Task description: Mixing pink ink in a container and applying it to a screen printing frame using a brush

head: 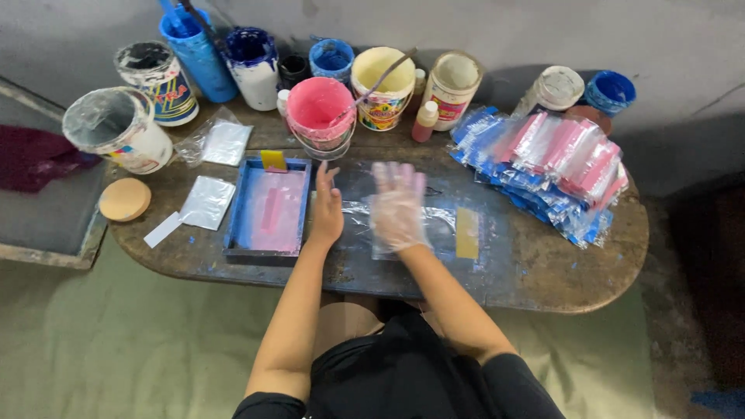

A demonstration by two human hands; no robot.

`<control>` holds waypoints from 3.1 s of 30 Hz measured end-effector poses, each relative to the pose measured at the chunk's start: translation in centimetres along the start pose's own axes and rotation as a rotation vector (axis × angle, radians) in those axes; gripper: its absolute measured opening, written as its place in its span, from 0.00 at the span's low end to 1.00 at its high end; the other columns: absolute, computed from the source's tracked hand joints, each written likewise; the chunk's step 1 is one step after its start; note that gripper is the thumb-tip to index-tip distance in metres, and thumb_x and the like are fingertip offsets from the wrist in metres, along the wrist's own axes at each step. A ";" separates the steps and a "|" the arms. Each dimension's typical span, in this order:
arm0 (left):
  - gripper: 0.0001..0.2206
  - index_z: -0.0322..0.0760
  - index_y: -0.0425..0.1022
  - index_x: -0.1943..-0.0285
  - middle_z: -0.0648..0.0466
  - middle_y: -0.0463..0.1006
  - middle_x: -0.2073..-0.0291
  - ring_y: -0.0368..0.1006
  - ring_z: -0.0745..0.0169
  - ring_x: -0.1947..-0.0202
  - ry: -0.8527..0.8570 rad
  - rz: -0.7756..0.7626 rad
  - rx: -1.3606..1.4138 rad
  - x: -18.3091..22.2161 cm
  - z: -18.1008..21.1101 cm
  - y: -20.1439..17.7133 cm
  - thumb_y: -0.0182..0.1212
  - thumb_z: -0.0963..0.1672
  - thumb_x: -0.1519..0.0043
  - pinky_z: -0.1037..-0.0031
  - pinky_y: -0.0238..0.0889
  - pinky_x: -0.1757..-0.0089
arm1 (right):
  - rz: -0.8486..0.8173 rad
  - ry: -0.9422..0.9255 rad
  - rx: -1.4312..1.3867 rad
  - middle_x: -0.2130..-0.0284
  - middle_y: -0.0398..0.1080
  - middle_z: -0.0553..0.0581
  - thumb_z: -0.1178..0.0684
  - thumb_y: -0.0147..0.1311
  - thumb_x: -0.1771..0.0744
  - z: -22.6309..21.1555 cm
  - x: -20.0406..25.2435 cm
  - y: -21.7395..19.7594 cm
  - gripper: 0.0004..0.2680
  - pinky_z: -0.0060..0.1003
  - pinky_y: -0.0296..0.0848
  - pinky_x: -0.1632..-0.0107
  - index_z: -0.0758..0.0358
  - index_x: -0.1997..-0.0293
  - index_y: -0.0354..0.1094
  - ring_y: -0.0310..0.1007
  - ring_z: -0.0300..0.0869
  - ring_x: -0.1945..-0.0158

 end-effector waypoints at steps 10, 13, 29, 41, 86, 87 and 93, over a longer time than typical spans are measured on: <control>0.34 0.35 0.37 0.20 0.38 0.58 0.30 0.51 0.42 0.27 -0.008 -0.034 0.050 0.3 -0.8 0.0 0.28 0.59 0.29 0.56 0.43 0.32 | -0.368 0.008 0.158 0.24 0.47 0.58 0.46 0.35 0.28 -1.3 -2.3 1.0 0.22 0.61 0.26 0.24 0.43 0.21 0.39 0.38 0.53 0.21; 0.34 0.35 0.37 0.20 0.38 0.59 0.30 0.51 0.41 0.27 -0.018 -0.018 0.076 0.1 -0.5 -0.3 0.30 0.58 0.28 0.56 0.42 0.32 | -0.230 0.057 0.210 0.26 0.53 0.60 0.48 0.40 0.28 2.3 -2.6 0.0 0.22 0.61 0.28 0.24 0.45 0.21 0.43 0.43 0.53 0.22; 0.28 0.36 0.46 0.22 0.39 0.61 0.31 0.49 0.36 0.27 0.059 -0.036 -0.156 -0.2 2.5 0.0 0.40 0.52 0.27 0.48 0.47 0.34 | -0.306 0.257 0.261 0.24 0.46 0.62 0.54 0.39 0.30 13.1 -0.2 -0.6 0.25 0.62 0.25 0.23 0.48 0.20 0.40 0.35 0.57 0.20; 0.29 0.37 0.51 0.22 0.43 0.58 0.28 0.46 0.46 0.25 -0.013 -0.147 0.506 1.0 7.1 9.9 0.35 0.56 0.27 0.53 0.36 0.31 | -0.268 0.248 0.236 0.25 0.49 0.63 0.52 0.41 0.31 13.3 -0.2 0.0 0.25 0.62 0.27 0.23 0.50 0.20 0.42 0.38 0.58 0.21; 0.32 0.47 0.58 0.90 0.61 0.57 0.94 0.53 0.71 0.88 -0.251 -0.282 0.202 2.1 -2.6 14.9 0.42 0.53 0.26 0.77 0.51 0.75 | -0.078 0.248 0.156 0.28 0.54 0.63 0.56 0.42 0.32 15.0 0.0 2.1 0.25 0.59 0.29 0.22 0.56 0.22 0.50 0.44 0.58 0.22; 0.32 0.49 0.57 0.90 0.63 0.56 0.95 0.50 0.71 0.89 -0.276 -0.270 0.166 2.2 -3.4 14.4 0.42 0.54 0.27 0.76 0.48 0.76 | -0.082 0.249 0.157 0.27 0.54 0.63 0.56 0.42 0.33 15.0 0.1 2.2 0.25 0.60 0.29 0.22 0.56 0.22 0.50 0.44 0.58 0.22; 0.29 0.49 0.54 0.89 0.63 0.54 0.93 0.49 0.70 0.86 -0.318 -0.092 0.040 1.4 -4.8 5.7 0.44 0.51 0.28 0.74 0.45 0.75 | -0.077 0.243 0.131 0.28 0.55 0.64 0.57 0.42 0.32 15.2 0.2 2.3 0.25 0.60 0.30 0.23 0.56 0.22 0.51 0.45 0.59 0.22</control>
Point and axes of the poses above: each hand's wrist, its own x-axis away from the middle knuckle, its own y-axis out of the palm, z = x × y, the point moved 10 cm from there along -x, towards the middle knuckle
